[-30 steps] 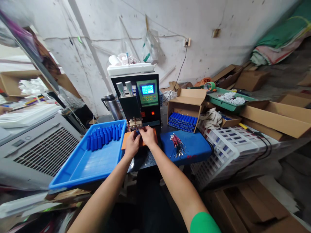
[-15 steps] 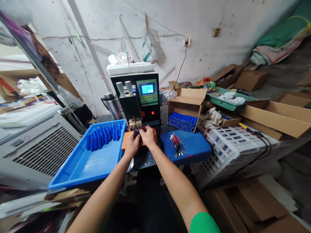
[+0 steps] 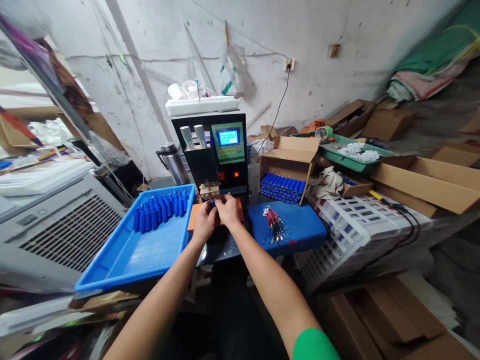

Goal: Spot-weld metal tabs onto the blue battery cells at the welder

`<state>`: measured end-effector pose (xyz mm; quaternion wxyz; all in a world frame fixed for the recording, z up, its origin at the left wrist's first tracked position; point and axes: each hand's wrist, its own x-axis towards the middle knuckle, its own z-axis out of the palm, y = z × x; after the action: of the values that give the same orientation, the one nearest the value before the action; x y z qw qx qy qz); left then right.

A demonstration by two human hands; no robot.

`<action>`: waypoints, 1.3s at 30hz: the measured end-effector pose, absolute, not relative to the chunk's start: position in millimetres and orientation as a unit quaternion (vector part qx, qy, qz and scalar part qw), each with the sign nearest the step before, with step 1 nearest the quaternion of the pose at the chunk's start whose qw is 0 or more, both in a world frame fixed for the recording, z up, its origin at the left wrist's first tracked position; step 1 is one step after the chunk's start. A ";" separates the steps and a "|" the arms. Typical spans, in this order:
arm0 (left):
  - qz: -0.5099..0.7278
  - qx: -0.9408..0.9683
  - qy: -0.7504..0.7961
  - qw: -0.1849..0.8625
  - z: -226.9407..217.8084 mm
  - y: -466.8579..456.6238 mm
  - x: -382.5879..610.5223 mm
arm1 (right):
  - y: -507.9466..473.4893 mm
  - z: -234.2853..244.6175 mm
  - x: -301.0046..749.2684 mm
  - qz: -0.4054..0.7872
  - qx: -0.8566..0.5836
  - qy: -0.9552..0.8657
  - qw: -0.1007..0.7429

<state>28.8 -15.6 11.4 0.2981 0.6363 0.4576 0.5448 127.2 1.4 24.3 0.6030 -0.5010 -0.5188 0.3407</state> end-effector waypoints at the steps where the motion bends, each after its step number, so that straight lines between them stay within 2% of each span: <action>1: 0.546 0.636 0.456 0.300 11.1 -15.4 28.9 | 1.5 24.2 127.3 0.339 -0.502 -0.520 0.603; 14: 0.552 0.638 0.443 0.304 8.2 -14.6 28.1 | 8.6 14.3 129.7 0.361 -0.473 -0.521 0.612; 25: 0.557 0.632 0.439 0.314 6.4 -12.5 27.1 | 3.9 1.5 144.3 0.429 -0.429 -0.542 0.582; 31: 0.560 0.628 0.435 0.321 6.0 -9.0 26.4 | 2.8 3.1 148.0 0.494 -0.413 -0.491 0.588; 39: 0.553 0.635 0.431 0.325 11.4 -11.3 26.9 | 5.3 -1.7 149.6 0.502 -0.404 -0.498 0.580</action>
<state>26.9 -11.3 11.4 0.3245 0.6354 0.4308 0.5526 149.6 5.3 -1.7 0.5801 -0.4042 -0.4977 0.5023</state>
